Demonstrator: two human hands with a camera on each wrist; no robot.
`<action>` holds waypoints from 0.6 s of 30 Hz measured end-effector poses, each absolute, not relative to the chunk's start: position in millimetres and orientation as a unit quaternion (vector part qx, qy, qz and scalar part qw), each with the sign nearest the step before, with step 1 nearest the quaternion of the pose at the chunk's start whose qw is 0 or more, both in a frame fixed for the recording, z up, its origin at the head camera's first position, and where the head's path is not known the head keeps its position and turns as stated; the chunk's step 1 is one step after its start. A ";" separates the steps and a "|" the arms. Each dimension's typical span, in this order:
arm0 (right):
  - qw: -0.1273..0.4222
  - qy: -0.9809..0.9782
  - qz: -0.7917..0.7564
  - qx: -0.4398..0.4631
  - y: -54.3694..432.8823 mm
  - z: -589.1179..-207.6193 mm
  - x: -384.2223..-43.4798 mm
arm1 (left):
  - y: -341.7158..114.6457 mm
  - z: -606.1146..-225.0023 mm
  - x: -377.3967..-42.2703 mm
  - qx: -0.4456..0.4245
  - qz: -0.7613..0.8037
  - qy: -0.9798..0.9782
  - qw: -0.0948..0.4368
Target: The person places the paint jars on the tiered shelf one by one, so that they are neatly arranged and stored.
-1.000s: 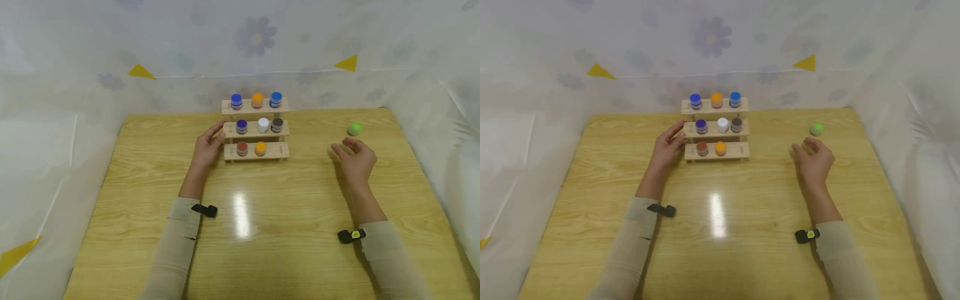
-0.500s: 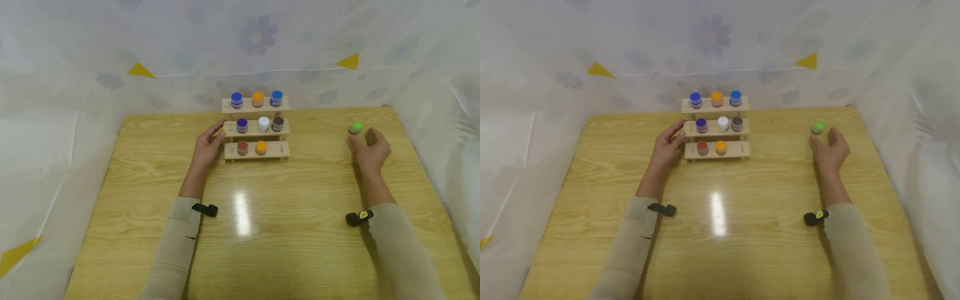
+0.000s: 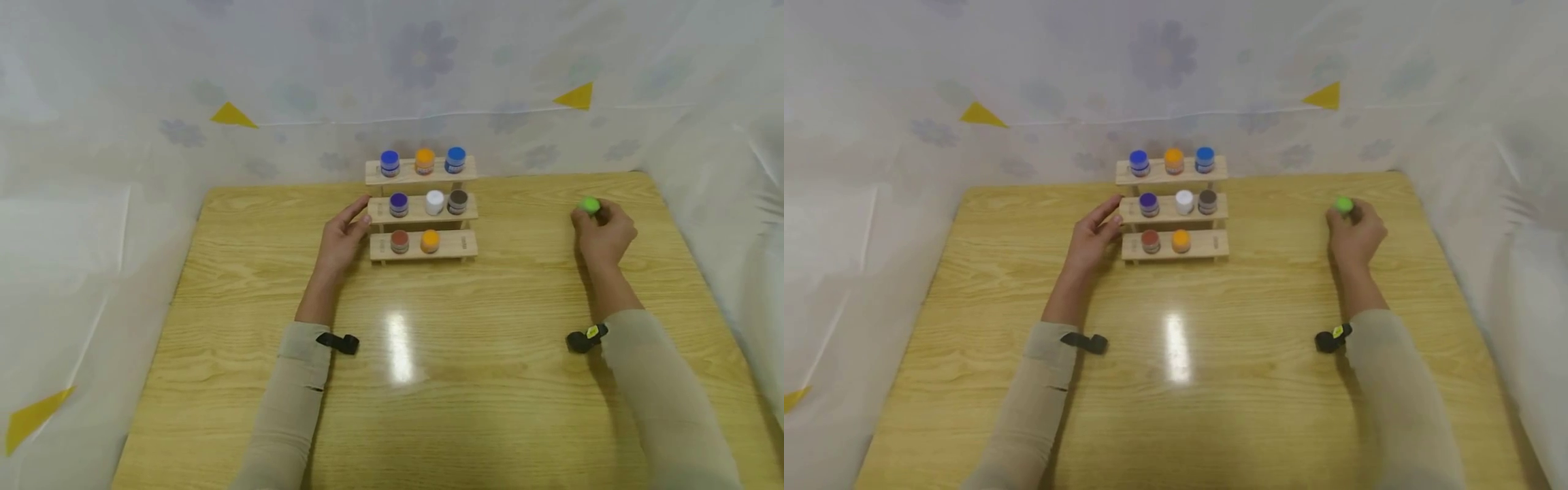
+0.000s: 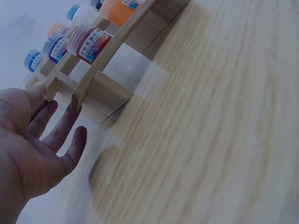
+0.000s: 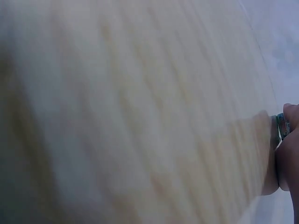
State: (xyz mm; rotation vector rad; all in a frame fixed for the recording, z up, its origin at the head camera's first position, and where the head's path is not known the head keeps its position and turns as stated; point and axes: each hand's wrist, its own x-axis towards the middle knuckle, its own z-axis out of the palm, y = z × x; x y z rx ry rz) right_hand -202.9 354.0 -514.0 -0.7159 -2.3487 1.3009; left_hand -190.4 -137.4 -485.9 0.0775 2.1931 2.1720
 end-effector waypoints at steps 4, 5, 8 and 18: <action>0.183 -0.820 0.481 -0.250 353.1 -513.3 -199.1 | -136.3 -483.5 -190.3 0.022 0.708 0.705 0.033; 0.183 -0.820 0.483 -0.247 352.4 -513.5 -197.9 | -135.9 -482.0 -190.2 0.020 0.709 0.704 0.034; 0.174 -0.815 0.501 -0.232 348.2 -513.4 -192.4 | -134.7 -475.2 -187.8 0.016 0.709 0.704 0.040; 0.126 -0.787 0.592 -0.119 290.2 -502.9 -166.2 | -133.5 -459.9 -179.4 0.022 0.700 0.712 0.043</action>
